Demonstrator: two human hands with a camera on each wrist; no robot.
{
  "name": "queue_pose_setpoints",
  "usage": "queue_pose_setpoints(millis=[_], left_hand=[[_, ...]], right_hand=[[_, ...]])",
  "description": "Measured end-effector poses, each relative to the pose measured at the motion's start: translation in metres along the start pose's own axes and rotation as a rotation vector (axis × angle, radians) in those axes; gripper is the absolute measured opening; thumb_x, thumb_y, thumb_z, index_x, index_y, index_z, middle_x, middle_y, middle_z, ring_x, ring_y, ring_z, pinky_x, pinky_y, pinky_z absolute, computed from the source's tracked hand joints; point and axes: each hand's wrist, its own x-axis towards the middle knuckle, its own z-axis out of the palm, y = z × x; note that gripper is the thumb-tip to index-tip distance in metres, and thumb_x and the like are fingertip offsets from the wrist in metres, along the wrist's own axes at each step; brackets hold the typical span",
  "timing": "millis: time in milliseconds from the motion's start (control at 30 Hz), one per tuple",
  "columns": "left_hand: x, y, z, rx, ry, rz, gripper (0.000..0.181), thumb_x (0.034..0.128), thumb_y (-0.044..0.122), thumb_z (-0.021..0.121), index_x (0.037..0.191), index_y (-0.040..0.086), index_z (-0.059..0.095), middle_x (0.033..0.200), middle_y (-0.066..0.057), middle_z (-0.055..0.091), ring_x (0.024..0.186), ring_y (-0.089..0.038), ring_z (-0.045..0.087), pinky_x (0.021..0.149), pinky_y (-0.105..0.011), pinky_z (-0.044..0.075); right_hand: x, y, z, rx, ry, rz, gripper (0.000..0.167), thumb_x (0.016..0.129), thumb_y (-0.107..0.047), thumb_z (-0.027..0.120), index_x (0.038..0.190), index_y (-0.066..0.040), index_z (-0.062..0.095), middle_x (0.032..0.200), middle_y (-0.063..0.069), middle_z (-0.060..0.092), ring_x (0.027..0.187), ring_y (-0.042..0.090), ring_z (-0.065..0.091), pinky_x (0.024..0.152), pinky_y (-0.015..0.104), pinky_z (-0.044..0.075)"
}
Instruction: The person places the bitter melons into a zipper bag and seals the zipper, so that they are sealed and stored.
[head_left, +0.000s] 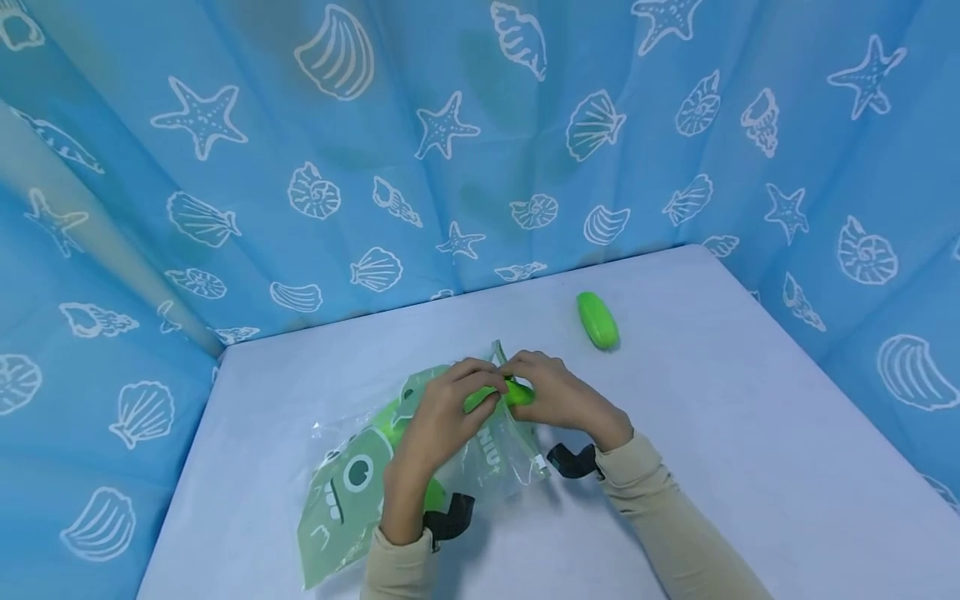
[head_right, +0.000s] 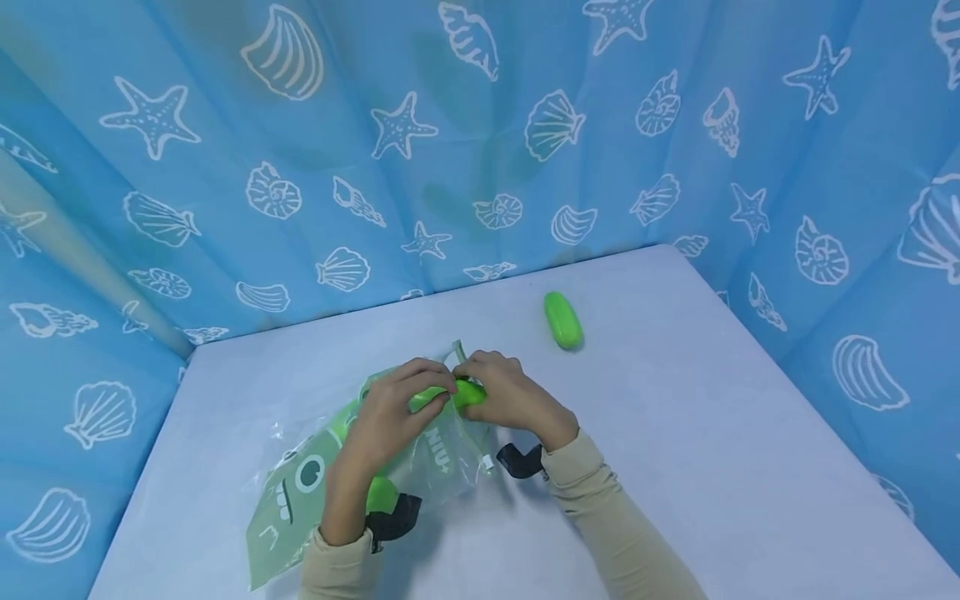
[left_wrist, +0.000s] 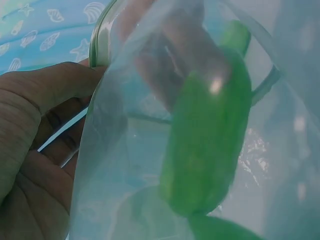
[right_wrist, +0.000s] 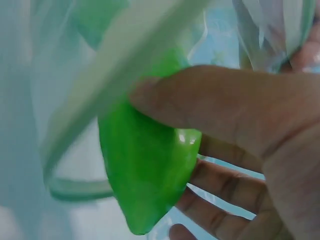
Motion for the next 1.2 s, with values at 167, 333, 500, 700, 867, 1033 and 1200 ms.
queue_pose_setpoints(millis=[167, 333, 500, 700, 867, 1033, 1200], left_hand=[[0.001, 0.000, -0.001, 0.007, 0.001, 0.008, 0.015, 0.0883, -0.005, 0.073, 0.099, 0.005, 0.075, 0.111, -0.004, 0.065, 0.100, -0.017, 0.063, 0.085, -0.026, 0.055], [0.004, 0.001, -0.005, 0.006, 0.006, 0.004, 0.016, 0.0883, -0.005, 0.073, 0.100, 0.006, 0.075, 0.111, -0.003, 0.065, 0.101, -0.017, 0.063, 0.086, -0.026, 0.055], [0.003, 0.000, -0.006, 0.006, 0.013, -0.007, 0.016, 0.0889, -0.004, 0.073, 0.099, 0.009, 0.074, 0.110, -0.002, 0.066, 0.099, -0.015, 0.064, 0.085, -0.026, 0.055], [0.000, 0.001, -0.007, 0.012, 0.021, -0.006, 0.016, 0.0881, -0.004, 0.074, 0.098, 0.009, 0.074, 0.108, -0.001, 0.066, 0.098, -0.014, 0.064, 0.084, -0.028, 0.056], [0.003, 0.002, -0.011, 0.036, 0.029, 0.008, 0.016, 0.0880, -0.003, 0.074, 0.098, 0.009, 0.074, 0.107, 0.000, 0.066, 0.100, -0.013, 0.064, 0.086, -0.025, 0.055], [0.005, 0.004, -0.013, 0.033, 0.033, -0.001, 0.017, 0.0877, -0.004, 0.074, 0.098, 0.009, 0.074, 0.109, 0.000, 0.066, 0.100, -0.014, 0.064, 0.085, -0.027, 0.056], [0.002, 0.005, -0.009, 0.006, 0.016, -0.009, 0.017, 0.0877, -0.003, 0.074, 0.099, 0.010, 0.074, 0.110, 0.000, 0.066, 0.101, -0.013, 0.064, 0.085, -0.030, 0.057]], right_hand=[[0.003, -0.002, 0.006, 0.014, 0.021, 0.017, 0.044, 0.084, -0.002, 0.074, 0.127, -0.009, 0.066, 0.130, 0.010, 0.060, 0.123, 0.034, 0.051, 0.102, 0.065, 0.036], [0.005, -0.002, 0.007, 0.035, 0.033, 0.037, 0.048, 0.084, 0.002, 0.072, 0.131, -0.007, 0.064, 0.135, 0.012, 0.059, 0.131, 0.036, 0.047, 0.105, 0.063, 0.036], [0.005, -0.001, 0.007, 0.049, 0.020, 0.037, 0.045, 0.087, -0.002, 0.072, 0.130, -0.008, 0.064, 0.133, 0.010, 0.060, 0.128, 0.033, 0.050, 0.101, 0.056, 0.043], [-0.003, 0.004, -0.004, 0.055, 0.156, -0.004, 0.032, 0.092, -0.018, 0.075, 0.122, -0.009, 0.068, 0.118, 0.006, 0.067, 0.116, 0.029, 0.059, 0.097, 0.049, 0.049], [-0.002, 0.016, -0.024, 0.043, 0.382, 0.082, 0.034, 0.094, -0.023, 0.074, 0.122, -0.007, 0.067, 0.118, 0.009, 0.065, 0.117, 0.030, 0.057, 0.098, 0.050, 0.048], [0.000, 0.041, -0.045, 0.024, 0.584, 0.239, 0.039, 0.095, -0.025, 0.071, 0.126, -0.003, 0.063, 0.122, 0.015, 0.061, 0.121, 0.035, 0.049, 0.103, 0.058, 0.034], [-0.003, 0.070, -0.060, -0.028, 0.618, 0.363, 0.046, 0.095, -0.026, 0.070, 0.132, 0.000, 0.059, 0.131, 0.020, 0.055, 0.126, 0.041, 0.041, 0.100, 0.061, 0.027]])
